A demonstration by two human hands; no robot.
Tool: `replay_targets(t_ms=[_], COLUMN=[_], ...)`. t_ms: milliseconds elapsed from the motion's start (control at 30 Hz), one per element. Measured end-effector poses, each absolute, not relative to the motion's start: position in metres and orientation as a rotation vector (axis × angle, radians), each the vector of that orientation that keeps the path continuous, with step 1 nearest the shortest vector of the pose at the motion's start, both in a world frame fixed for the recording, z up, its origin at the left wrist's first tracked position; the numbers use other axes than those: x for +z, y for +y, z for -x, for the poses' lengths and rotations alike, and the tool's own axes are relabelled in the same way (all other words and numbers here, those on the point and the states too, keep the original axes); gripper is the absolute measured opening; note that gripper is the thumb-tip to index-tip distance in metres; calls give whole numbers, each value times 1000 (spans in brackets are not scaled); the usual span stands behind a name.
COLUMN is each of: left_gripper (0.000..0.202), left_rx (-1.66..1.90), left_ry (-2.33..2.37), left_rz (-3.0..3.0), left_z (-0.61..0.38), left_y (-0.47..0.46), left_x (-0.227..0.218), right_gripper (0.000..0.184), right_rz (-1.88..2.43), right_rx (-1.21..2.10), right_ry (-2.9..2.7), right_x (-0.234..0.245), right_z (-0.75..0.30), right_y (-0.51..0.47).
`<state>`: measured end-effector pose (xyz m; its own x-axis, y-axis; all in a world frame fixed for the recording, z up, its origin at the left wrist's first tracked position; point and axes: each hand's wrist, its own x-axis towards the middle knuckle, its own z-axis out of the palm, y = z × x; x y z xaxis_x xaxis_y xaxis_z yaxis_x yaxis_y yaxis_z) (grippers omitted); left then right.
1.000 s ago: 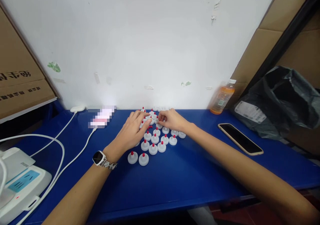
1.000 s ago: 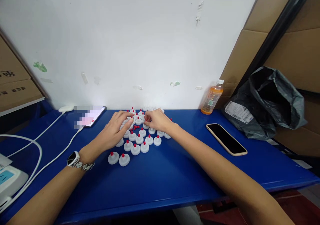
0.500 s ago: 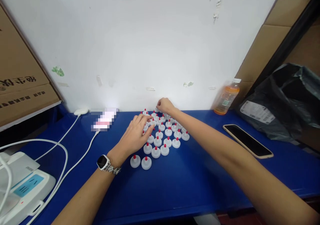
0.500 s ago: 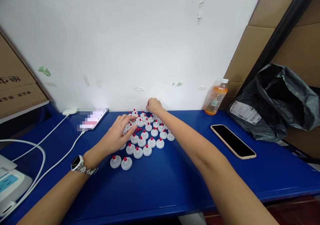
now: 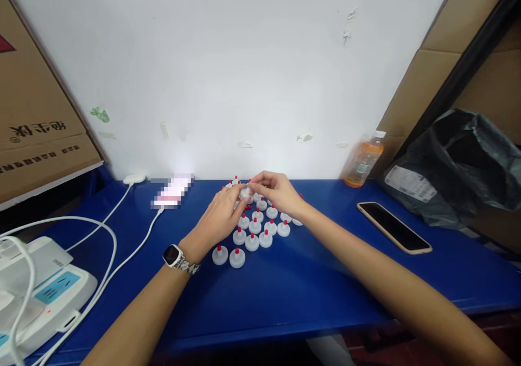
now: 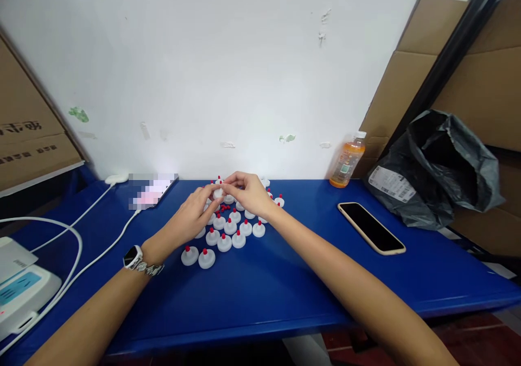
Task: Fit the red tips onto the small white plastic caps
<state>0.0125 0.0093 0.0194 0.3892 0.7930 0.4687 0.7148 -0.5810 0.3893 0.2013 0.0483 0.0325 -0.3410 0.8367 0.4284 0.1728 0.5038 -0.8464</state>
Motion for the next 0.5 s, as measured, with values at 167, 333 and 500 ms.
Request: replay_targets(t_ms=[167,333,500], left_gripper=[36,34,40], left_rx=[921,910,900], left_ry=[1380,1359,1310], left_rz=[-2570,-2531,-2526], left_z=[-2,10,11], left_y=[11,18,16], left_x=[17,15,18], right_gripper=[17,8,5], right_rz=[1116,1365,1428], right_rx=[561,57,-10], right_ry=[-2082,-2547,-2715], right_x=[27,30,36], right_z=[-207,-193,-177], right_y=[57,68,68])
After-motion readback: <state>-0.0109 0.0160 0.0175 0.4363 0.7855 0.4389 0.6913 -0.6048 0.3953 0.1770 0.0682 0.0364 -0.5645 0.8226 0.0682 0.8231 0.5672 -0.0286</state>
